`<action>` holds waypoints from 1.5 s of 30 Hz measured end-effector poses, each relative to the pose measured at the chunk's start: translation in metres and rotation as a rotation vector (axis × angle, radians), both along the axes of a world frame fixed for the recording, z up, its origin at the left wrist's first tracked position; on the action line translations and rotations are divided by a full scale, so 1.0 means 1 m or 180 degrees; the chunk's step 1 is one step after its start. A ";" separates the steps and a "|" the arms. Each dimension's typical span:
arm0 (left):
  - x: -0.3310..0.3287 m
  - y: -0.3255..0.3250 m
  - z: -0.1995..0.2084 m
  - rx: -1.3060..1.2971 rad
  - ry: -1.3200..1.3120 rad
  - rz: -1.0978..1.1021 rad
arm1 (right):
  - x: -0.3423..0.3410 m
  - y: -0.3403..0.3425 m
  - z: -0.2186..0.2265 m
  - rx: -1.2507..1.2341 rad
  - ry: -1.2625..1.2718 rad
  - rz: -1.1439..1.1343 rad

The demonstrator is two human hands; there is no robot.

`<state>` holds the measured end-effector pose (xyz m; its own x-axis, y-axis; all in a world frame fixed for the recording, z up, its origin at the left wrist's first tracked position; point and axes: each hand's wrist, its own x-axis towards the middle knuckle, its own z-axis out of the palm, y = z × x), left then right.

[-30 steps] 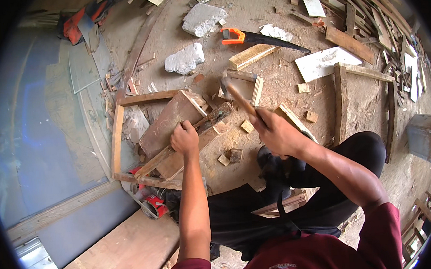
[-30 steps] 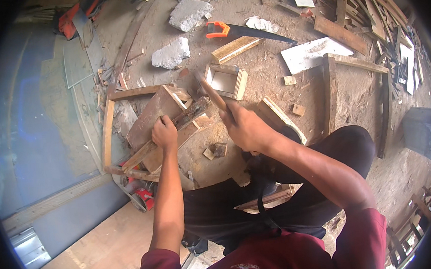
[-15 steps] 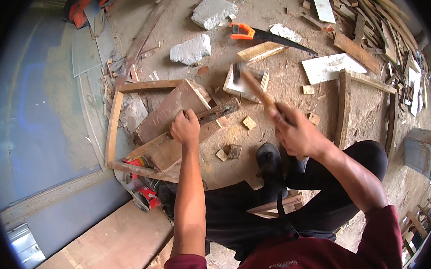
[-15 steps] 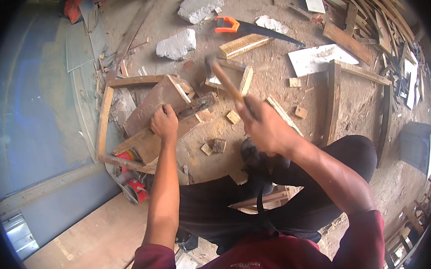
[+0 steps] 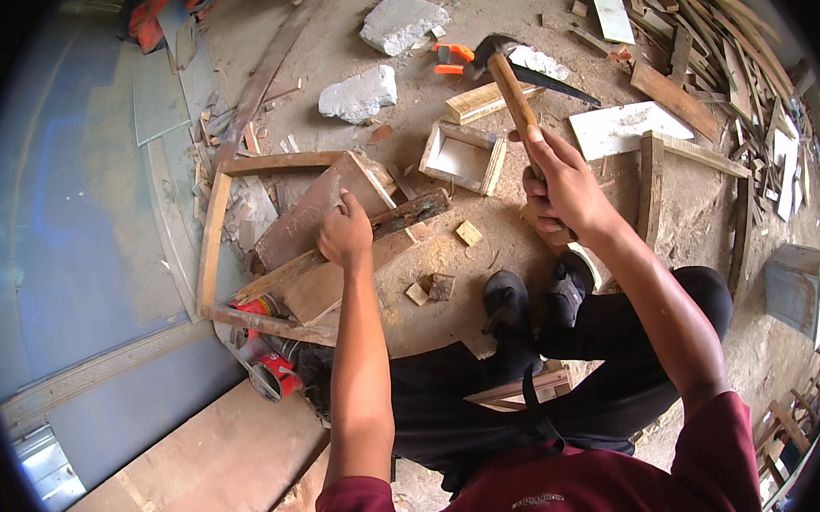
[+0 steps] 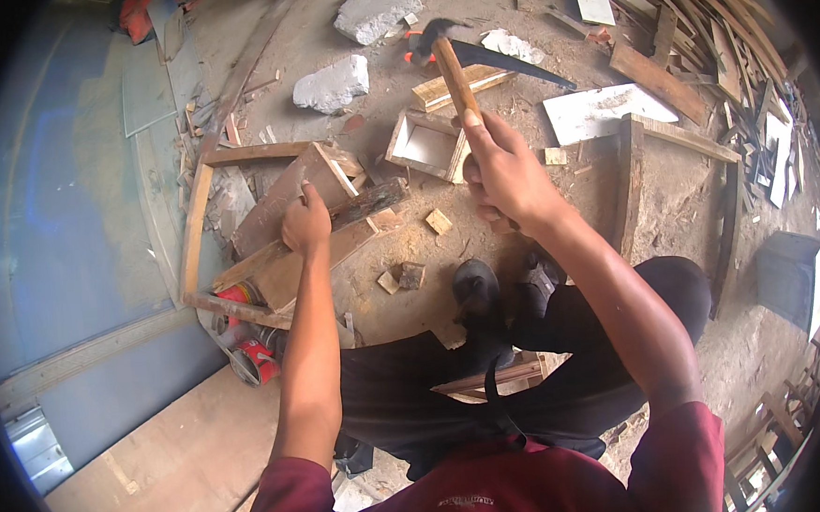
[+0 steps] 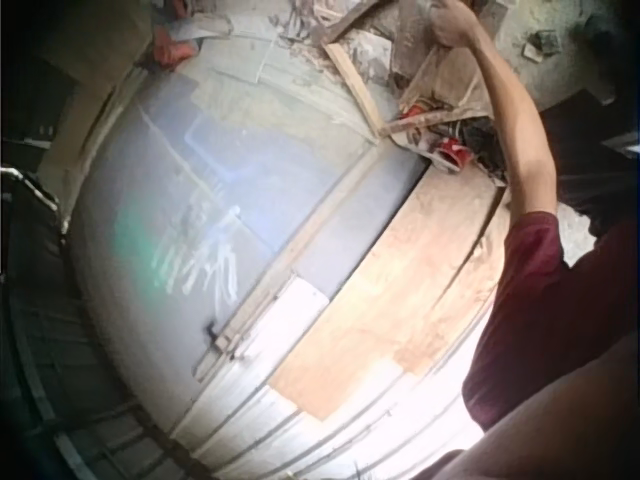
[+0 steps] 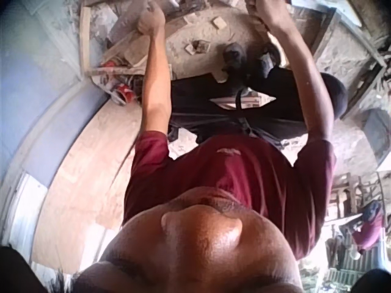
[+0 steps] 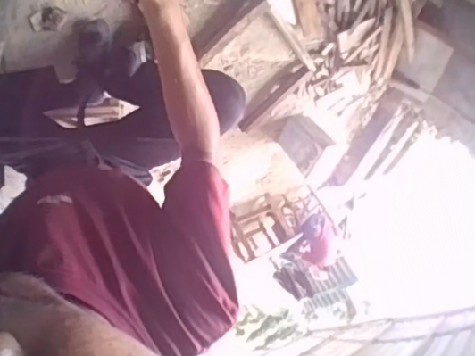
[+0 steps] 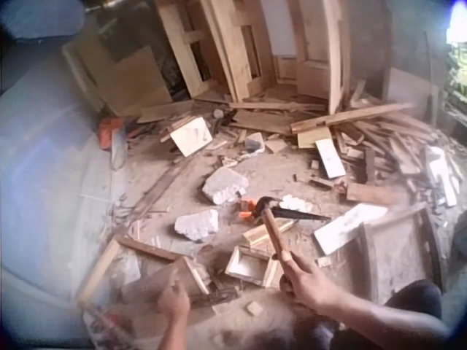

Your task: The person sits on the floor and uses a hammer to break a piece of wood into smaller pieces. They repeatedly strike the wood, reposition it, and handle the resulting fragments.

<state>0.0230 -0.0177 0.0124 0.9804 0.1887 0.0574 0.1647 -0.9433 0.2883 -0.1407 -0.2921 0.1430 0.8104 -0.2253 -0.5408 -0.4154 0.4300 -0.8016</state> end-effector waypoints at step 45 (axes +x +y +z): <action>0.003 -0.002 -0.001 -0.0017 -0.0201 -0.0023 | -0.086 0.057 -0.064 -0.0654 0.1042 0.1344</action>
